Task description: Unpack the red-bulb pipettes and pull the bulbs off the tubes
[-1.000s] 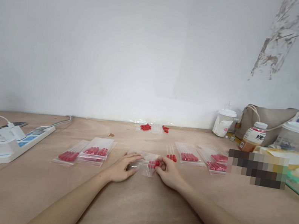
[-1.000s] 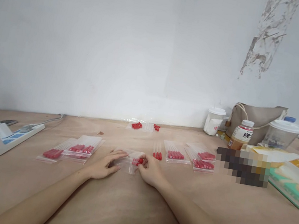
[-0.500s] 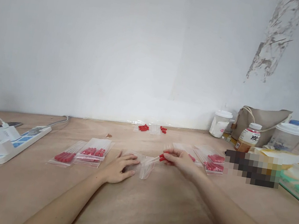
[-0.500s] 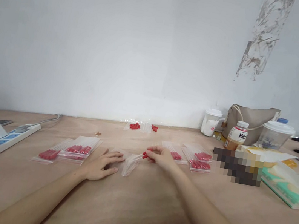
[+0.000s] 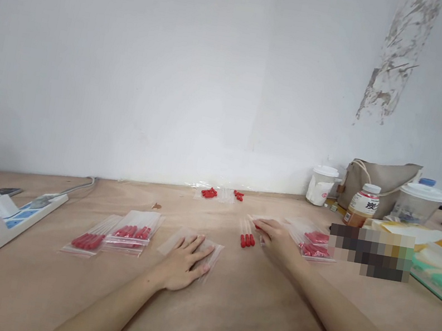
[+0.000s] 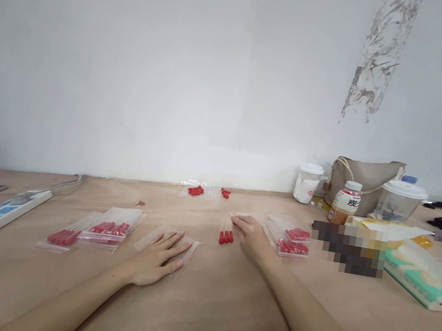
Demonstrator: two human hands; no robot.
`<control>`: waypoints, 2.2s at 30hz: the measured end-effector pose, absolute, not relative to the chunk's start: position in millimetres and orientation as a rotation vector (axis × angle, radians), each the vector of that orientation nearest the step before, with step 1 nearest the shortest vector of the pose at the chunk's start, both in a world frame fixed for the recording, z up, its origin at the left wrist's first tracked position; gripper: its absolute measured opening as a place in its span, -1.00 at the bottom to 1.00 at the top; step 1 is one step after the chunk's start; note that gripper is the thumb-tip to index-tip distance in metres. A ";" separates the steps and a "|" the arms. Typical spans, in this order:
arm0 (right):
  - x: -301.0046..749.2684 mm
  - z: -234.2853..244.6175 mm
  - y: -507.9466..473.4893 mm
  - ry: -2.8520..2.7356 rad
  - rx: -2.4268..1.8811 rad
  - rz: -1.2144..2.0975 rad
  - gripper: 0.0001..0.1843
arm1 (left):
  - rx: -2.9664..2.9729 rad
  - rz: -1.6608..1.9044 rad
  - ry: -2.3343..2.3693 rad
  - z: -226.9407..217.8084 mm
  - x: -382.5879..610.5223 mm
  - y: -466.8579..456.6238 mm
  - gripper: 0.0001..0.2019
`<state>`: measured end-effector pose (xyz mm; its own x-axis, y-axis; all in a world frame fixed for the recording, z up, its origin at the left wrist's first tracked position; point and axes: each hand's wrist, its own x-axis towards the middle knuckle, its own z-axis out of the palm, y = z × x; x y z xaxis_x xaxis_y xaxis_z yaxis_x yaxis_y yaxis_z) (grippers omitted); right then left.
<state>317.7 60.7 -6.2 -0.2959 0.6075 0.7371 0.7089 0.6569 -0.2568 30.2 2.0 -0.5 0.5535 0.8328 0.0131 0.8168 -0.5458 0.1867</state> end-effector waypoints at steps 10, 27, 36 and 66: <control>321.5 -26.0 61.2 -2.243 -1.085 -0.227 -0.64 | 2.683 0.207 1.216 14.0 14.1 8.2 -0.53; 303.5 -11.6 40.4 -2.196 -1.337 -0.325 -0.69 | 2.655 0.470 1.440 15.2 35.7 -5.8 -0.56; 304.0 -18.9 39.1 -2.199 -1.245 -0.240 -0.71 | 2.606 0.338 1.329 16.3 19.7 4.2 -0.51; 299.4 -23.1 42.5 -2.088 -1.136 -0.352 -0.74 | 2.298 0.946 1.402 3.7 122.8 55.4 -0.75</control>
<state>299.4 42.5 -23.1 -0.3506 0.6160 0.7054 0.8131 0.5740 -0.0971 122.8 55.4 3.7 0.3115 0.8694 0.3834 0.6810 -0.4857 0.5481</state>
